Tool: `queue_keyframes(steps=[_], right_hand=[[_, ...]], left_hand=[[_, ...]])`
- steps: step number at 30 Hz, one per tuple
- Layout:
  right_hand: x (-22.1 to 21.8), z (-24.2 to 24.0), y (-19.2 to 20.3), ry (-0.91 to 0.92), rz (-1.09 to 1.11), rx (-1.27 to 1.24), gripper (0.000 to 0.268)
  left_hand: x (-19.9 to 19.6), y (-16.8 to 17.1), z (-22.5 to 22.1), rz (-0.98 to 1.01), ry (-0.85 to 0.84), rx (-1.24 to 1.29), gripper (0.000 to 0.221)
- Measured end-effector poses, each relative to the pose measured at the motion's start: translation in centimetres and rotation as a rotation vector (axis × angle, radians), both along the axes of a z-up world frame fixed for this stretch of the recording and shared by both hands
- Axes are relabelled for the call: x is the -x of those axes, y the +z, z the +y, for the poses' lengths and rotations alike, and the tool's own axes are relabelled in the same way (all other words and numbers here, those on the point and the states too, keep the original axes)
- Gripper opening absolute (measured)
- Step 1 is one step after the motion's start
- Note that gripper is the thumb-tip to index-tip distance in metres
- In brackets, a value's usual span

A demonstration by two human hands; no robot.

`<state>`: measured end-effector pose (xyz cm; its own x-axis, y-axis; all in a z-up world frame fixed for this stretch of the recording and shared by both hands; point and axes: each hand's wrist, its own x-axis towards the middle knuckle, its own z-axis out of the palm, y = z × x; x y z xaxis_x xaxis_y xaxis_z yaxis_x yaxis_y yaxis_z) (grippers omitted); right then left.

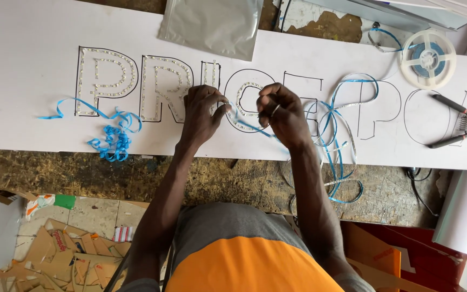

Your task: Applying blue flexible trim to the outlines of letters on a sign board using scissors

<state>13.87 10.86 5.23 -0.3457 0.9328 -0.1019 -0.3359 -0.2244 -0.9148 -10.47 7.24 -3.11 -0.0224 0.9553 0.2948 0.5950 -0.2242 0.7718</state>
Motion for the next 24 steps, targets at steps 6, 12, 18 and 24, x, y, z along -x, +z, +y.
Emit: queue_keyframes(steps=[6,12,18,24], right_hand=[[-0.9,0.0,4.0,-0.074,-0.133,-0.038,0.023],[2.6,0.1,-0.5,0.147,-0.712,-0.178,0.040],[4.6,1.6,-2.8,0.249,-1.168,-0.430,0.034],[5.7,3.7,-3.5,0.302,-1.149,-0.532,0.006]], left_hand=[[-0.6,0.2,0.2,0.089,-0.058,0.011,0.022],[-1.0,1.2,-0.4,-0.069,-0.054,-0.017,0.053],[-0.2,3.1,-2.3,-0.111,-0.050,-0.025,0.058],[0.8,3.0,-0.9,-0.289,-0.018,0.007,0.039]])
